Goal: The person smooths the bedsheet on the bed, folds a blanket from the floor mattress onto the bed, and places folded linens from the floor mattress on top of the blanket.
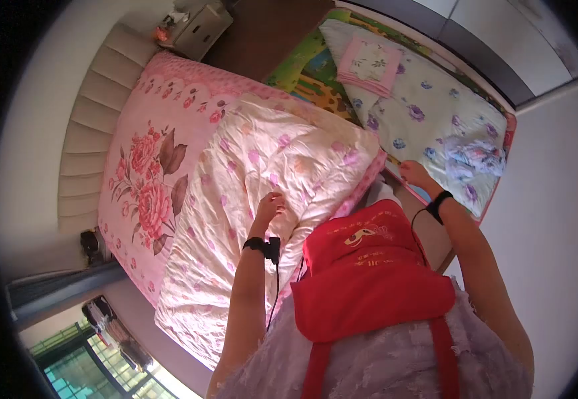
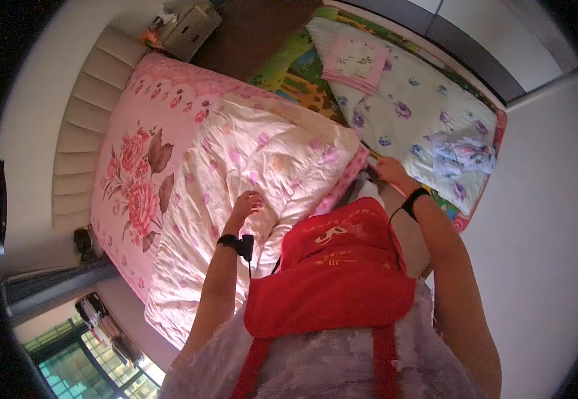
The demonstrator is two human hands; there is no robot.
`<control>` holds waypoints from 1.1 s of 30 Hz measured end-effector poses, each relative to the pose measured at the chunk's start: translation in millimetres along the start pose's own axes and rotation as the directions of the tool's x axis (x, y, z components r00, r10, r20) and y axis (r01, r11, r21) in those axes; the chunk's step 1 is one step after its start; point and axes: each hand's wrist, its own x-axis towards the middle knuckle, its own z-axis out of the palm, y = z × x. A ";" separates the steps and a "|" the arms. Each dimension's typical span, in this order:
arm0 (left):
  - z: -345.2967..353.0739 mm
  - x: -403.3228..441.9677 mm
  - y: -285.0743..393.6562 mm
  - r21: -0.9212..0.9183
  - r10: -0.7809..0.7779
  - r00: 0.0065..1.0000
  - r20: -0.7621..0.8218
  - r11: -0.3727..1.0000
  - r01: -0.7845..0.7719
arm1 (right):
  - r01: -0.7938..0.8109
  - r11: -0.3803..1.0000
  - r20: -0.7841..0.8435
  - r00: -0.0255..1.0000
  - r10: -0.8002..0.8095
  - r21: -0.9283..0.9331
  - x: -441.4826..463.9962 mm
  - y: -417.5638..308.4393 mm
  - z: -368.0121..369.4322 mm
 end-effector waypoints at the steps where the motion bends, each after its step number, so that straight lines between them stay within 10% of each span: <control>1: 3.2 1.6 11.5 -0.054 0.005 1.000 -0.022 0.999 -0.006 | -0.021 0.999 0.043 0.999 0.022 -0.024 26.4 -23.4 -5.5; 13: 81.8 60.7 97.1 -0.363 -0.293 0.946 -0.137 0.903 0.227 | 0.185 0.982 0.183 0.965 -0.186 0.024 291.6 -132.4 43.0; 18: 108.3 109.5 140.0 -0.476 -0.301 0.926 -0.228 0.864 0.163 | 0.347 0.937 0.058 0.937 -0.345 -0.030 384.5 -169.3 64.8; 22: 99.5 154.2 155.4 -0.482 -0.238 0.834 -0.497 0.875 -0.037 | 0.177 0.983 0.280 0.947 -0.157 -0.049 419.1 -212.0 77.4; 24: 79.7 168.6 160.9 -0.361 -0.158 0.762 -0.627 0.927 -0.105 | 0.343 0.919 0.136 0.918 -0.372 0.194 421.0 -215.4 114.3; 25: 65.3 174.4 162.1 -0.256 -0.095 0.716 -0.691 0.959 -0.119 | 0.422 0.855 0.043 0.890 -0.455 0.302 419.6 -219.1 129.7; 28: 19.3 186.6 154.2 0.204 0.102 0.477 -0.873 0.965 0.167 | 0.416 0.892 0.548 0.711 -0.441 0.177 373.1 -268.6 88.8; 33: -31.0 163.5 119.1 -0.245 -0.503 0.581 -0.640 0.850 0.467 | 0.892 0.346 0.369 0.229 -0.901 0.290 302.7 -247.4 89.2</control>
